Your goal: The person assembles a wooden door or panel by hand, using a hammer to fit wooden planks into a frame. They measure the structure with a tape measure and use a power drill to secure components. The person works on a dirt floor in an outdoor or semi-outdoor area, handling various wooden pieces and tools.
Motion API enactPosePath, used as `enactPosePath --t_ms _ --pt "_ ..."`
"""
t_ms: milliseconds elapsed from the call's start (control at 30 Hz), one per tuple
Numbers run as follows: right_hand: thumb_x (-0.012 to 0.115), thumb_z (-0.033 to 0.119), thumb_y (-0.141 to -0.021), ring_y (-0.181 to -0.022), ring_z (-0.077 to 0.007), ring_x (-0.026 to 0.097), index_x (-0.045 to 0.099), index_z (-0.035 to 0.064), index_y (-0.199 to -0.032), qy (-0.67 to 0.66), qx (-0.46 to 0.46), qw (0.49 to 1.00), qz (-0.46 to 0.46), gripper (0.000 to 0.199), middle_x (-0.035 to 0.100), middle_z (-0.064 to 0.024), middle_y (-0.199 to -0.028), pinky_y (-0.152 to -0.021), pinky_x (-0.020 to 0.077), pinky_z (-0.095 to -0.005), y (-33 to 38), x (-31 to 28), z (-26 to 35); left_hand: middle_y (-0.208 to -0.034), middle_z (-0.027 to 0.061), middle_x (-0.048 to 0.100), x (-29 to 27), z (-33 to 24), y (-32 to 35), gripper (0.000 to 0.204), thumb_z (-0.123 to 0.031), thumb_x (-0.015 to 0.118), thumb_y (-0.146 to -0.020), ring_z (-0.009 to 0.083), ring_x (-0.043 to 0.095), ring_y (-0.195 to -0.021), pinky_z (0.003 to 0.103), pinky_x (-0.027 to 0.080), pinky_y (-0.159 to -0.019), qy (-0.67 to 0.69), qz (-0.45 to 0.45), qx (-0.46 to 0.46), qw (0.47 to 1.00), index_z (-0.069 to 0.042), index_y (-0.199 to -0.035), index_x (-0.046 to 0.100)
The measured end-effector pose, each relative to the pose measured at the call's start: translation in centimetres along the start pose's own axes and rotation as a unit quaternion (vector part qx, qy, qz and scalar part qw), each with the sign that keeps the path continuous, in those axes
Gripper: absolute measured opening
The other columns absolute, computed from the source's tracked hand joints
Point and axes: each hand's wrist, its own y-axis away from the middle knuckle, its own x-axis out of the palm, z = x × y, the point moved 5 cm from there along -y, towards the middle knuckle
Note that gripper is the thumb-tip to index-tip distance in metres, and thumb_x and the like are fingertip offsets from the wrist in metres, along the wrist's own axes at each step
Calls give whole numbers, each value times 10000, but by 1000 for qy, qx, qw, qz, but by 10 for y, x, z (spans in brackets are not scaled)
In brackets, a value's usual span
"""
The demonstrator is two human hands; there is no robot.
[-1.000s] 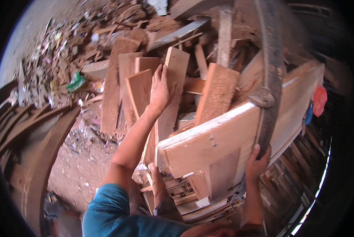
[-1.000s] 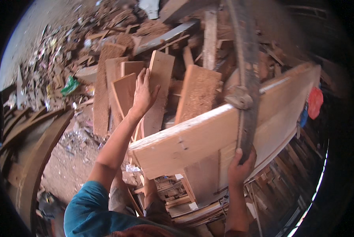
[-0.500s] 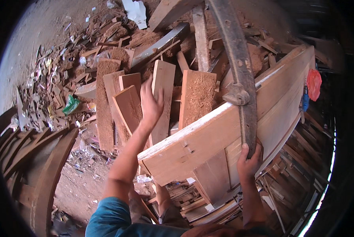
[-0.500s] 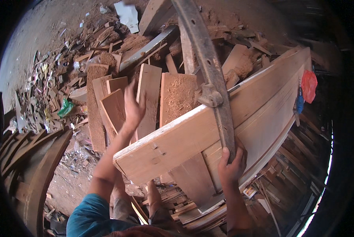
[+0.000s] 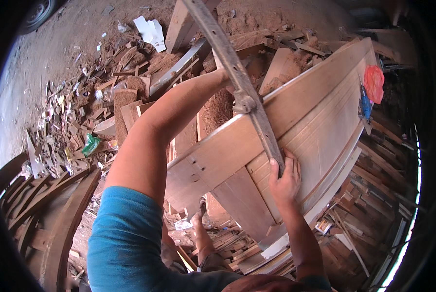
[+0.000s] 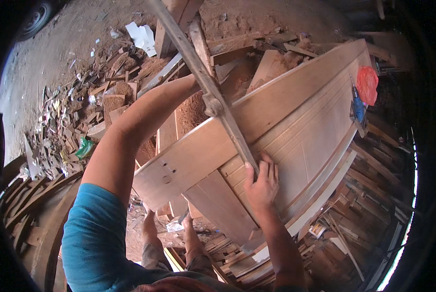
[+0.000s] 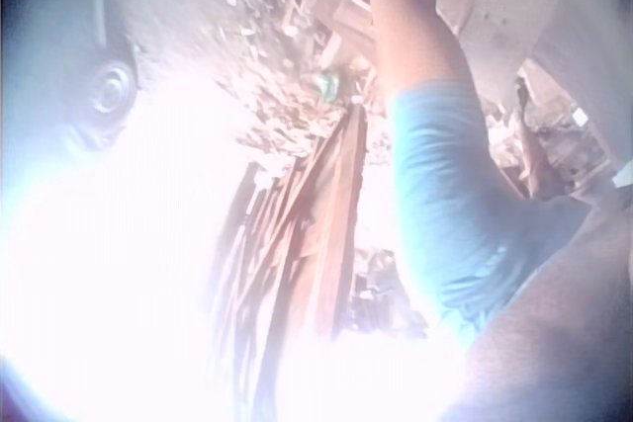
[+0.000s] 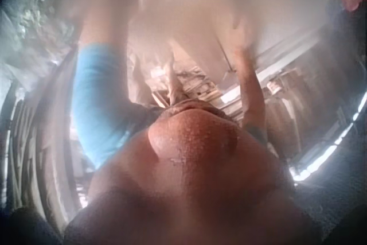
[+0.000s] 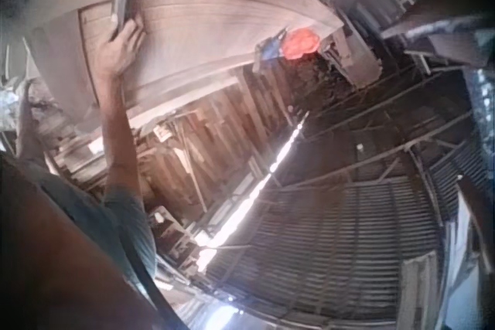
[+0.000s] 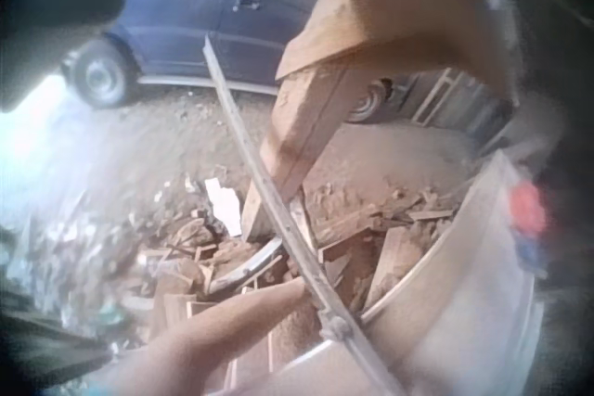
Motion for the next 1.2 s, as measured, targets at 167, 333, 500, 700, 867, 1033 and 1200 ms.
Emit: enactPosePath --t_ms 167,333,500,700,867,1033,1200 --pt "621 271 -952 -1044 -442 582 538 -25 -998 -7 3 1000 -18 311 599 -232 -1237 -880 488 -503 4 -6 0 -1081 118 698 10 -1 -8 374 -291 623 -967 209 651 -977 361 524 -866 -58 -61 -14 996 -8 -1211 643" --pt "598 250 -963 -1007 -441 581 550 -46 -1034 -38 -21 999 -21 309 607 -243 -1127 -852 469 -503 -10 -15 17 -865 66 698 -48 68 57 338 -300 630 -974 155 635 -747 312 534 -670 258 -190 49 946 3 -1112 685" --pt "580 251 -966 -920 -423 574 527 -12 -992 -46 17 999 11 270 577 -214 -1000 -794 471 -498 9 -6 -1 -717 33 529 -25 27 208 489 -423 482 -1052 116 495 -696 318 422 -609 169 -333 -61 925 26 -891 591" --pt "536 250 -994 -916 -428 565 522 -9 -956 -99 17 995 14 263 564 -218 -974 -777 459 -505 -8 -9 9 -746 97 594 23 -37 343 472 -414 490 -1042 159 570 -700 351 475 -662 181 -302 -151 924 23 -1124 649" --pt "523 273 -1001 -922 -422 571 538 -6 -969 -128 7 991 -32 281 570 -212 -982 -793 463 -501 -6 -9 8 -936 76 665 35 -71 340 451 -380 522 -1041 149 582 -866 316 484 -798 214 -265 -148 929 16 -1221 639" --pt "530 274 -997 -917 -400 590 554 9 -979 -94 -2 995 -40 266 575 -200 -980 -803 471 -495 -3 -5 4 -995 43 682 43 -79 318 431 -359 529 -1041 131 587 -920 310 487 -826 209 -302 -92 926 17 -1215 649" --pt "516 301 -1002 -926 -388 602 562 13 -992 -90 2 995 -33 292 586 -192 -993 -827 480 -490 -1 -7 0 -1046 24 678 45 -80 290 422 -355 539 -1038 109 580 -924 291 484 -830 257 -242 -88 932 4 -1231 651"
